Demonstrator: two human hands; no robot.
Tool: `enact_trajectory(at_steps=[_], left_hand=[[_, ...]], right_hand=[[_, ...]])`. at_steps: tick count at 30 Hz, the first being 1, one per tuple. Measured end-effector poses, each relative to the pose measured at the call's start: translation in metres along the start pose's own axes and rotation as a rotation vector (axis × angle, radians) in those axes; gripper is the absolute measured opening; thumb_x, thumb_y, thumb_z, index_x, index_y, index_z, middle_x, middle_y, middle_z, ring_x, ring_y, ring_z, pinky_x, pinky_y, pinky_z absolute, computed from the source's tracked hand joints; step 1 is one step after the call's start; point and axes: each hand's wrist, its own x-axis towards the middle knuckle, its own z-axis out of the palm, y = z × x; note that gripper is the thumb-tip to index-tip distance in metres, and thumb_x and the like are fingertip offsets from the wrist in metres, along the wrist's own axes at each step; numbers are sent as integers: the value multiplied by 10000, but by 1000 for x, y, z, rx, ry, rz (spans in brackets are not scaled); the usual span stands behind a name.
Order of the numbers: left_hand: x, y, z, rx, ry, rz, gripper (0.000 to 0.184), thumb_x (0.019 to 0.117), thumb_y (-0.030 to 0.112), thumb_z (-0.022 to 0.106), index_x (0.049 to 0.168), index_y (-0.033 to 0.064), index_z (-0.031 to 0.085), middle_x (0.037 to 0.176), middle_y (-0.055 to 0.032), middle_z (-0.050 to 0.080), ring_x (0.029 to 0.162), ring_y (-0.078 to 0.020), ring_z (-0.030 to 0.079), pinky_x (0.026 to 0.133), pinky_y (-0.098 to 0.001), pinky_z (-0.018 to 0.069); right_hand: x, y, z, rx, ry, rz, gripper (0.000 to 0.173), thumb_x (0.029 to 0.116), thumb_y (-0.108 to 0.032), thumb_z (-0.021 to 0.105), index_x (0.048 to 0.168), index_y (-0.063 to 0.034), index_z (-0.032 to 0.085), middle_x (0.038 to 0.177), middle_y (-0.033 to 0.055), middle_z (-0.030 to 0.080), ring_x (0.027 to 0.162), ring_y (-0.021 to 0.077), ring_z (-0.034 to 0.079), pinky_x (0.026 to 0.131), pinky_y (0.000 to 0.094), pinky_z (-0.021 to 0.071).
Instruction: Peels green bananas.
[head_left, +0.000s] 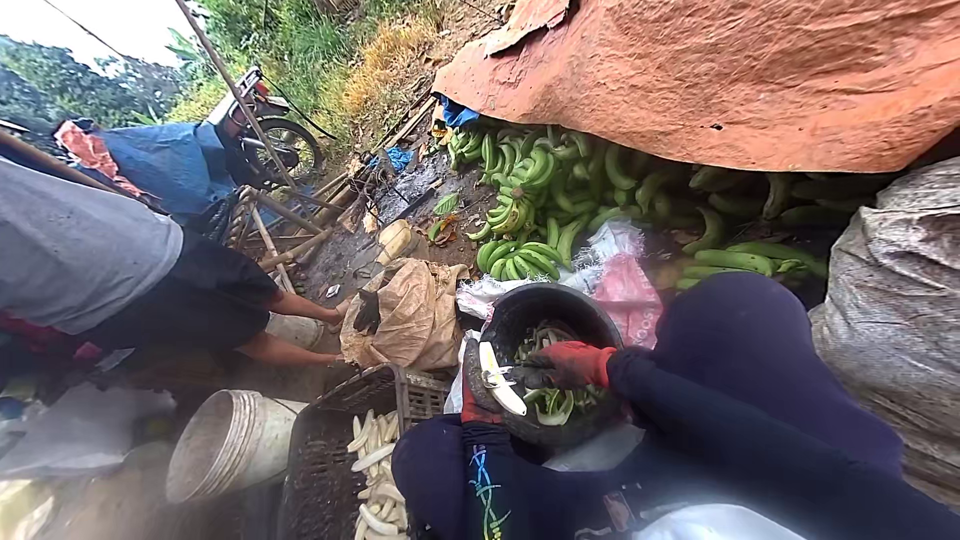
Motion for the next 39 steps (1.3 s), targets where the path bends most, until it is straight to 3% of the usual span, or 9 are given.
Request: enact_trajectory(at_steps=[2,5,8,12,19,22,26,30,39], left_hand=[[-5,10,13,22,30,-58,420,1101,106,120,1205,-71,487,902,-74,667,828,-65,676,746,-217,575],[-3,34,68,136,477,-328,400,1115,97,150,1149,-4,535,861,-59,612,791,-69,615,772,-210,533],[8,-28,-49,149,81,-105,423,1118,203,248,1391,-43,458,1199,-171,640,1077,-167,647,923,-339,561],[9,-20,-43,413,383,-245,426,1123,267,331,1442,31,487,1353,-157,595,1201,-188,598,1023,-373,504],[12,85,-53,520,669,128,349,1112,260,376,1195,22,618,902,-34,652,753,-85,640,706,-255,567],[-22,166,-65,979,1101,258,435,1094,281,456,1364,-46,556,1283,-202,631,1157,-216,616,1025,-398,474],[-47,212,-69,1124,1429,431,672,1051,276,551,1558,-65,270,1567,-275,373,1473,-324,374,1208,-404,293],[-19,166,-68,985,1237,604,594,1037,152,531,1529,-101,312,1540,-281,407,1397,-244,456,1148,-276,339],[39,82,-36,1034,834,288,562,983,83,563,1451,-170,383,1444,-332,484,1367,-260,488,1144,-307,365]], right_hand=[[5,-8,3,-184,151,96,375,1039,-193,576,1384,-48,595,1275,280,640,1195,466,620,986,657,468],[8,-13,-3,-242,277,241,427,1027,-217,577,1439,-105,562,1331,267,615,1208,472,613,952,649,483],[3,-8,-14,-188,382,363,379,1053,-259,522,1385,-90,588,1300,243,641,1203,438,630,948,621,501],[-10,-1,-21,-224,355,316,366,1050,-257,539,1364,-81,605,1281,245,647,1202,437,627,963,620,494],[-24,2,-28,-297,124,517,413,1024,-307,590,1310,-10,615,1289,280,647,1227,471,615,954,681,472],[-30,12,-46,-191,194,486,492,1019,-355,619,1403,-55,555,1328,259,635,1259,448,604,1009,664,456],[-23,29,-91,-68,477,508,481,991,-325,687,1397,-93,574,1261,244,671,1196,447,635,991,674,468],[17,97,-139,308,813,520,394,1022,-275,667,1295,2,609,1139,282,677,1026,438,671,910,652,507],[108,196,-144,1091,894,606,409,1111,-256,490,1462,-47,464,1202,180,605,875,226,644,742,381,558]])
